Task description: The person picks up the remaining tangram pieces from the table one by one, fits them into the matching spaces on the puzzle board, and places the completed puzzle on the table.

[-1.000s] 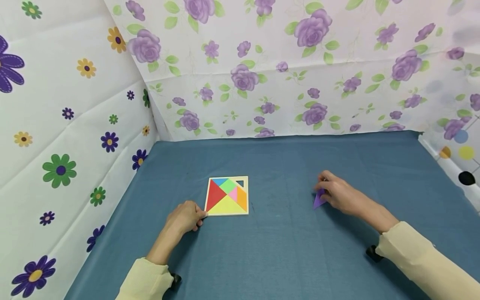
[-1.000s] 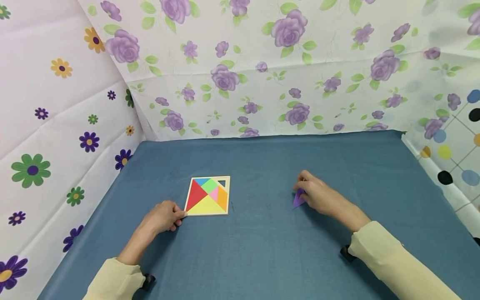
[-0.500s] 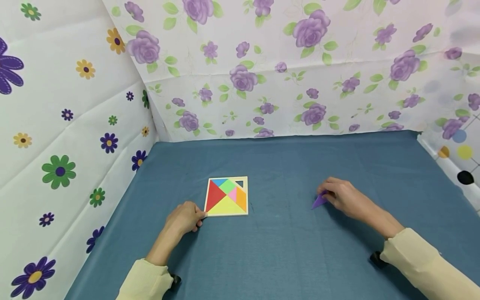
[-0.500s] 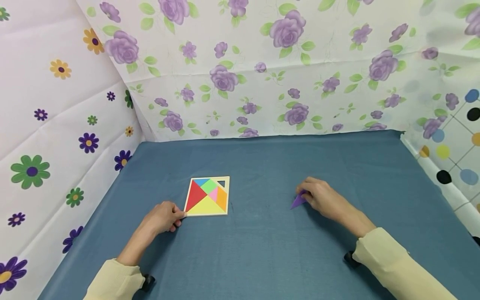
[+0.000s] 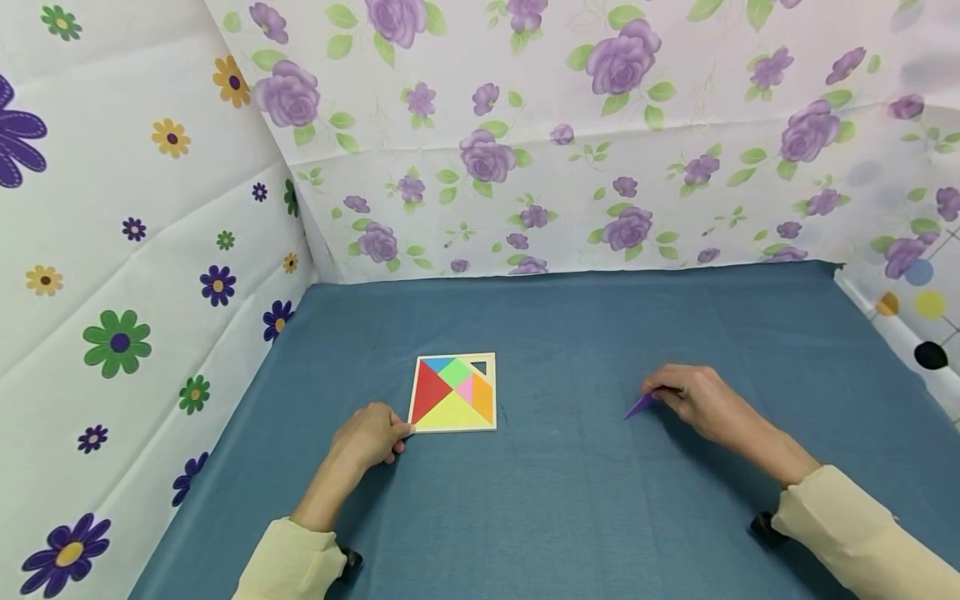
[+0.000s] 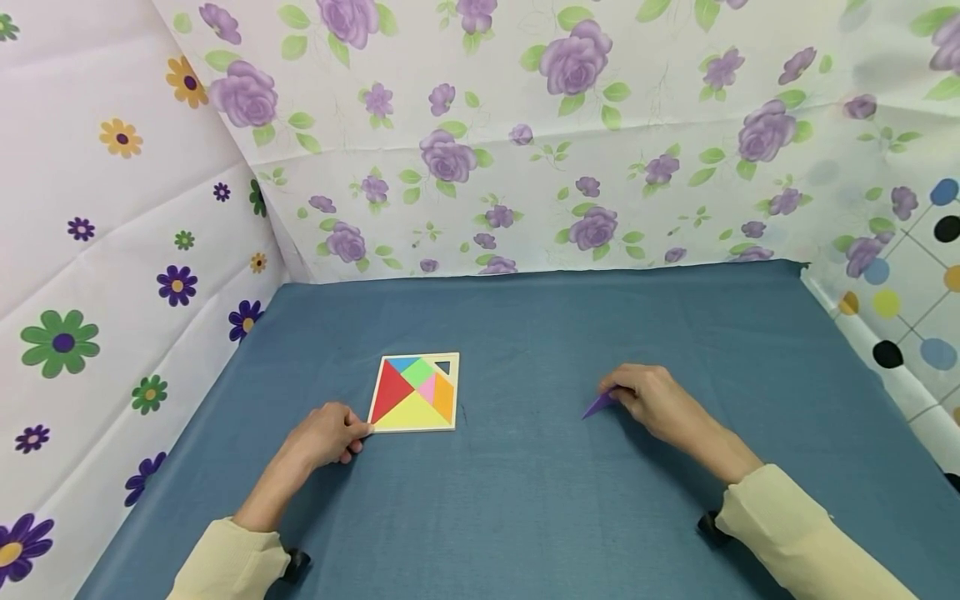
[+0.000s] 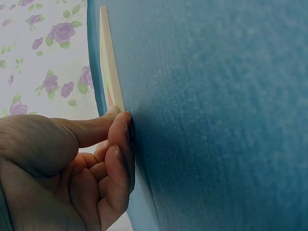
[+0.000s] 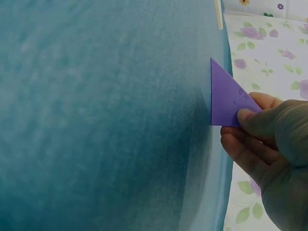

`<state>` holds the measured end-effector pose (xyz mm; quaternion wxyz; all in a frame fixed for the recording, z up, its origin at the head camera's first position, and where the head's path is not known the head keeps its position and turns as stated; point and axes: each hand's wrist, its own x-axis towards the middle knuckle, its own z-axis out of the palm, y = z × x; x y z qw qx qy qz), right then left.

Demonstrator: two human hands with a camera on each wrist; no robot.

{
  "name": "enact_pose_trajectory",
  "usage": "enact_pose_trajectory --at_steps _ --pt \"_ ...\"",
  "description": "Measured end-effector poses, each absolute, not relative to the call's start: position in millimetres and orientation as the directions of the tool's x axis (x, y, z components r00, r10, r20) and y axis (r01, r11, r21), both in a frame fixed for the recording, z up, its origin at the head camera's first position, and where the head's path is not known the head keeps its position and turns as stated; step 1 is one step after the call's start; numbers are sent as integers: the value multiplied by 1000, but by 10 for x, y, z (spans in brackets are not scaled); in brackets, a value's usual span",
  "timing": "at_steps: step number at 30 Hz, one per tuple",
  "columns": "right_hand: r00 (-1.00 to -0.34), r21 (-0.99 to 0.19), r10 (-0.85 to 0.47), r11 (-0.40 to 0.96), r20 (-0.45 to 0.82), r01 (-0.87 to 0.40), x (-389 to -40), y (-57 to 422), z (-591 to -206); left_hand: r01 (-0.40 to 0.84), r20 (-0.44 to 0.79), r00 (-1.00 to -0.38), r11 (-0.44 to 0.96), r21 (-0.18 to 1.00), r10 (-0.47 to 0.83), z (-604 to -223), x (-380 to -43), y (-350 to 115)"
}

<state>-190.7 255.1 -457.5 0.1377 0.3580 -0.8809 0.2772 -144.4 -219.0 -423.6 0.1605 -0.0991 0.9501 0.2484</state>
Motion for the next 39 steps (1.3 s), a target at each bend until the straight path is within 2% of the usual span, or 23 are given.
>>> enact_pose_trajectory --at_steps 12,21,32,39 --pt "-796 -457 -483 652 364 -605 -1876 2554 -4610 -273 -356 -928 853 445 -111 -4243 -1437 -2196" --pt "-870 -580 -428 654 246 -486 -1877 2615 -4608 -287 -359 -925 852 438 -127 -4248 -1454 -2183" --pt "-838 -584 -469 610 279 -536 -1901 2656 -4631 -306 -371 -916 860 408 -150 -4255 -1474 -2164" --pt "-787 -479 -538 628 302 -613 -1892 2578 -4543 -301 -370 -918 862 408 -146 -4260 -1477 -2169"
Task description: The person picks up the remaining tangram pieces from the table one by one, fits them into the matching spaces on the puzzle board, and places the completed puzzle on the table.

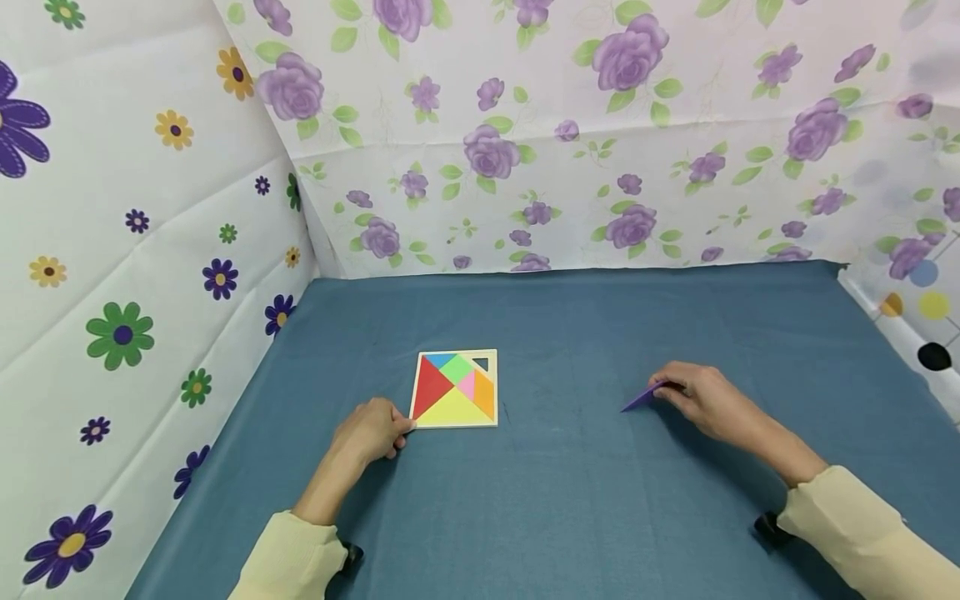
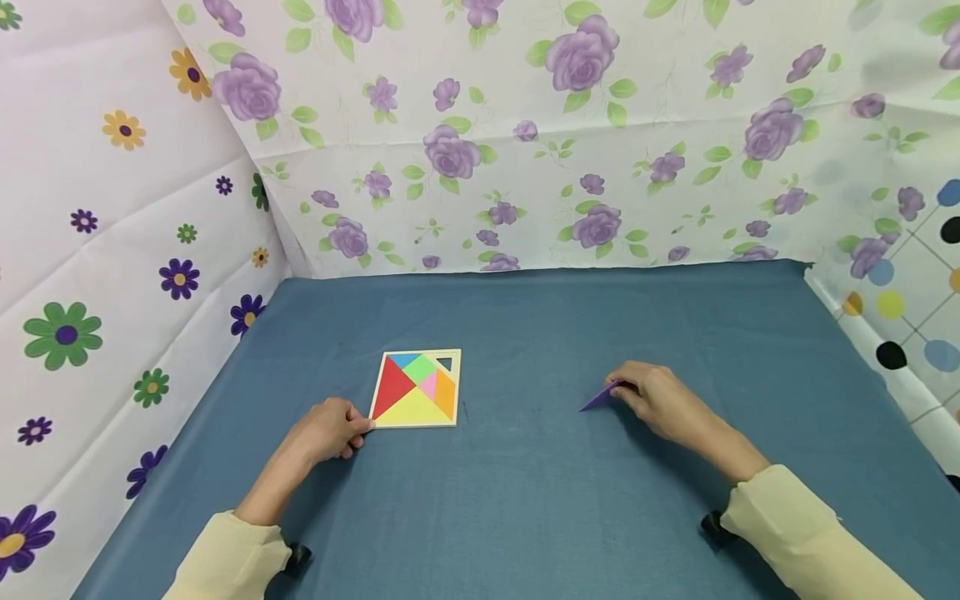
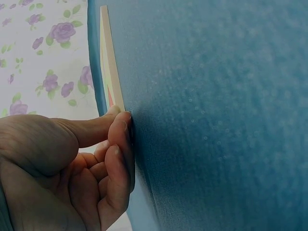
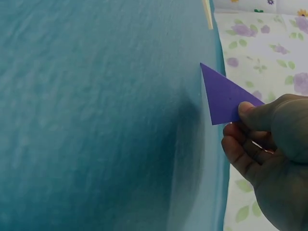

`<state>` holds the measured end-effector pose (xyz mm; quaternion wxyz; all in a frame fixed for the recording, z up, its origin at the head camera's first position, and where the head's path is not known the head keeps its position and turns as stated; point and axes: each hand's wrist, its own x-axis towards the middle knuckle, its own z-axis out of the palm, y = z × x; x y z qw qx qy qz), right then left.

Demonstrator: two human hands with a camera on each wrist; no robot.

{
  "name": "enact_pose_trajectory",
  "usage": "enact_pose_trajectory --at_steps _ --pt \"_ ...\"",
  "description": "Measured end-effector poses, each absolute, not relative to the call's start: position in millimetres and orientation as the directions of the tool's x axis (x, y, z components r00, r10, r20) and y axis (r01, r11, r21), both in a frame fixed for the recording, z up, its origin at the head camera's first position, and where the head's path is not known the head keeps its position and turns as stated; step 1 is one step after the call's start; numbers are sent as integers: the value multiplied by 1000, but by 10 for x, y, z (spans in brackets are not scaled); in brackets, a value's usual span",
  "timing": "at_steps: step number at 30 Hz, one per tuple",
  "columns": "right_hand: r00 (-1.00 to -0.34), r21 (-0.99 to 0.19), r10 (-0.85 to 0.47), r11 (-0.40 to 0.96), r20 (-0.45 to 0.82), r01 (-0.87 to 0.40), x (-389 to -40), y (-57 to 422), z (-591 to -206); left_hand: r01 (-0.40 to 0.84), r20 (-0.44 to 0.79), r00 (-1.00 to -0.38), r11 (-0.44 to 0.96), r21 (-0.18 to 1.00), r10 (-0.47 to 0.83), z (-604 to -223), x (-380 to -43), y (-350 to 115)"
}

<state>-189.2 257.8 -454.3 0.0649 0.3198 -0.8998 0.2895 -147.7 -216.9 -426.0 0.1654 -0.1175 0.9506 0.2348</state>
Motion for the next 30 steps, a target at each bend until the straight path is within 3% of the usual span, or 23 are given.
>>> enact_pose_trajectory --at_steps 7,30 --pt "-772 -387 -565 668 291 -635 -1842 2468 -4434 -292 -360 -923 859 419 -138 -4247 -1469 -2168" --pt "-699 -249 -659 654 276 -715 -1822 2182 -4247 -298 -370 -920 851 434 -133 -4246 -1460 -2182"
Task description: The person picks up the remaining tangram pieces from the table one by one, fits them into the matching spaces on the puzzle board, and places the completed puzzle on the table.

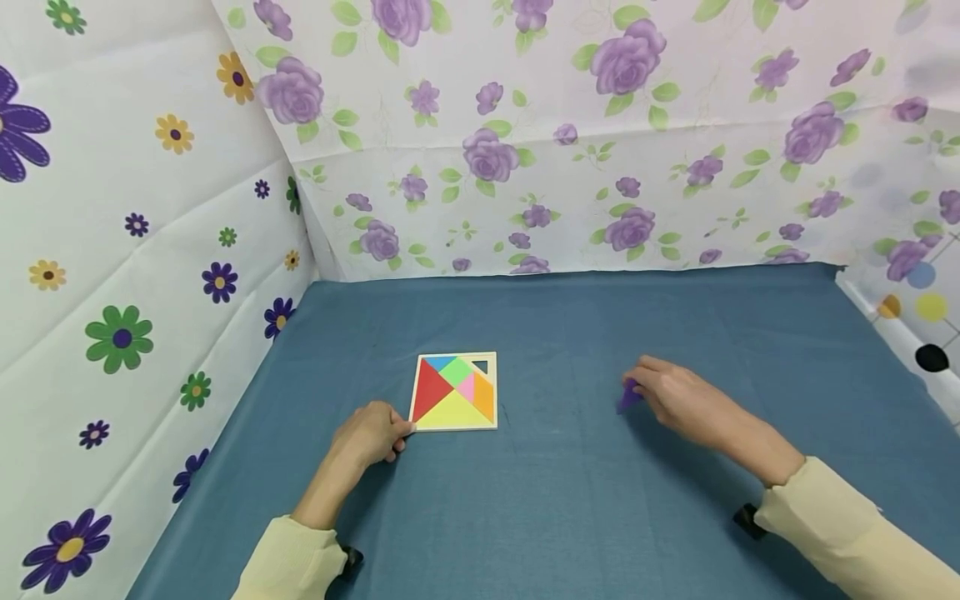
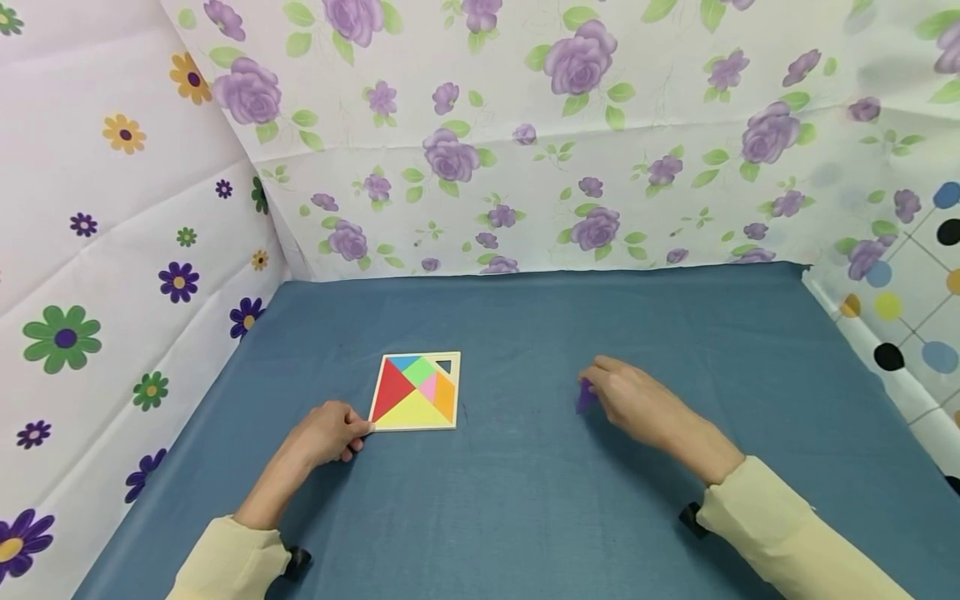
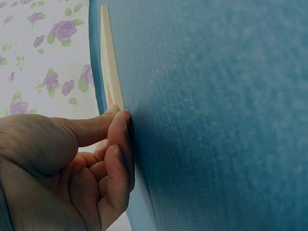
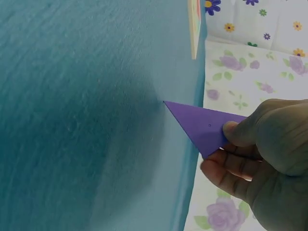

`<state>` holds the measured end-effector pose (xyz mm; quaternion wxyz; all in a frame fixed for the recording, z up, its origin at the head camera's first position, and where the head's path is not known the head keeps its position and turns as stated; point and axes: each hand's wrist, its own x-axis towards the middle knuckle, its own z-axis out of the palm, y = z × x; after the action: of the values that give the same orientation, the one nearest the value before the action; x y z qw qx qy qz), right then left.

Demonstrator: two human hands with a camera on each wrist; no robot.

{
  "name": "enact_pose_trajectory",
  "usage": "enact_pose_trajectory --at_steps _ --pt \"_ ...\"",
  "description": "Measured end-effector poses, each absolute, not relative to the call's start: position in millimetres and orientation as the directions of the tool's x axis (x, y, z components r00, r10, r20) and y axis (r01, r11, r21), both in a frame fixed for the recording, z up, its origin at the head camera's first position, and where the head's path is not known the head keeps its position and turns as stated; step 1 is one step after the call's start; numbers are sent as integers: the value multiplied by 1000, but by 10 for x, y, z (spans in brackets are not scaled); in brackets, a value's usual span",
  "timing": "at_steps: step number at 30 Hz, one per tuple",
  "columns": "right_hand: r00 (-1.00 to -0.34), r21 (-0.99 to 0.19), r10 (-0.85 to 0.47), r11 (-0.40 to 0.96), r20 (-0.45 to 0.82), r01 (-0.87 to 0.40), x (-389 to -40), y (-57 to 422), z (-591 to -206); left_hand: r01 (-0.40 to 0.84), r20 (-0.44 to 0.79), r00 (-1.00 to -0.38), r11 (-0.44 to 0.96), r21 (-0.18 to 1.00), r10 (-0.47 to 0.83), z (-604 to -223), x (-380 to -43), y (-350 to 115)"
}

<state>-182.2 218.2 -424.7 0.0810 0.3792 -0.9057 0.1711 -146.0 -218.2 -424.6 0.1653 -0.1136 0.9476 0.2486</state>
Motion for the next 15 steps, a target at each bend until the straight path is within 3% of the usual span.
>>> enact_pose_trajectory --at_steps 10,15 --pt "-643 -196 -645 627 411 -754 -1806 2098 -4289 -290 -363 -923 848 444 -126 -4248 -1452 -2184" --pt "-654 -234 -613 625 444 -745 -1798 2083 -4296 -287 -360 -925 847 447 -123 -4248 -1452 -2184"
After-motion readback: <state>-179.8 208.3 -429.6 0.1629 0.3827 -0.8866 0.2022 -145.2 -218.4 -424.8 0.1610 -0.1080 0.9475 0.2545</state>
